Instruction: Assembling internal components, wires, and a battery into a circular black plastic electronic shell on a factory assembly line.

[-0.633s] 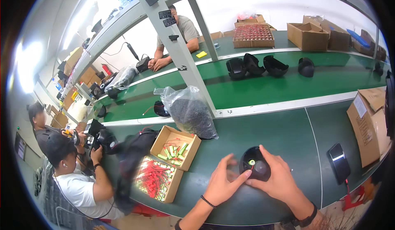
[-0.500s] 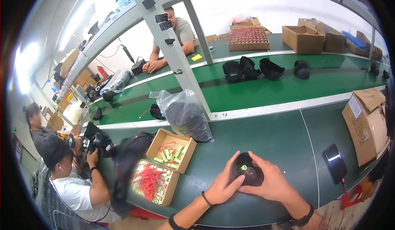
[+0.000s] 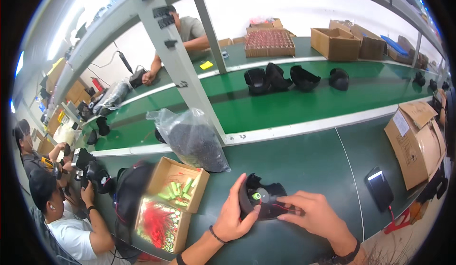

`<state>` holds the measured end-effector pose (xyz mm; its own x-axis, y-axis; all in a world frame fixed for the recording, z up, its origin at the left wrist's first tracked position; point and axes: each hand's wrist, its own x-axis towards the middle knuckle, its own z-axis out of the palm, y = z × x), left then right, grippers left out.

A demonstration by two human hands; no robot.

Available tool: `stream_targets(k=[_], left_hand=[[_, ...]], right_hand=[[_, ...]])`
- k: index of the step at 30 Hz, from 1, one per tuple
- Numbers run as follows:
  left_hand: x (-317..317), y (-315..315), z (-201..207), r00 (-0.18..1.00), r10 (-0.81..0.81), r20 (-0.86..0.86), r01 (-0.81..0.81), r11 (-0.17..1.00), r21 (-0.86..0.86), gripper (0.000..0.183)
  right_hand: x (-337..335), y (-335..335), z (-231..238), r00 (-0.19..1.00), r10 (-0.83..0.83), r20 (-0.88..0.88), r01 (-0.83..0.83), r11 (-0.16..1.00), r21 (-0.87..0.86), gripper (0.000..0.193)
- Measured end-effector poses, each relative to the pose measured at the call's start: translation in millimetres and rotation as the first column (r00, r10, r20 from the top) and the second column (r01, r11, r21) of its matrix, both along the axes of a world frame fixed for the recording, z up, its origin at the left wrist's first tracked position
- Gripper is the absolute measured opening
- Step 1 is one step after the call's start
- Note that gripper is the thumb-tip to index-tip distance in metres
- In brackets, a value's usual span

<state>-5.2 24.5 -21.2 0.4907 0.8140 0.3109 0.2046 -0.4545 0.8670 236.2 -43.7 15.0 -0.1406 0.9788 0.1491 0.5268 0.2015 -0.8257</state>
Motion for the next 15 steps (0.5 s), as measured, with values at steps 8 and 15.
stream_targets(k=[8, 15], left_hand=[[-6.0, 8.9, -6.3, 0.999, 0.044, -0.025, -0.043, 0.998, 0.046, 0.085], [-0.1, 1.1, -4.7, 0.992, 0.098, -0.083, -0.081, 0.98, 0.181, 0.094]], right_hand=[[-5.6, 5.1, -2.2, 0.999, -0.052, 0.008, 0.051, 0.992, 0.116, 0.012], [-22.9, -6.6, -6.8, 0.979, -0.184, -0.09, 0.181, 0.982, -0.047, 0.014]])
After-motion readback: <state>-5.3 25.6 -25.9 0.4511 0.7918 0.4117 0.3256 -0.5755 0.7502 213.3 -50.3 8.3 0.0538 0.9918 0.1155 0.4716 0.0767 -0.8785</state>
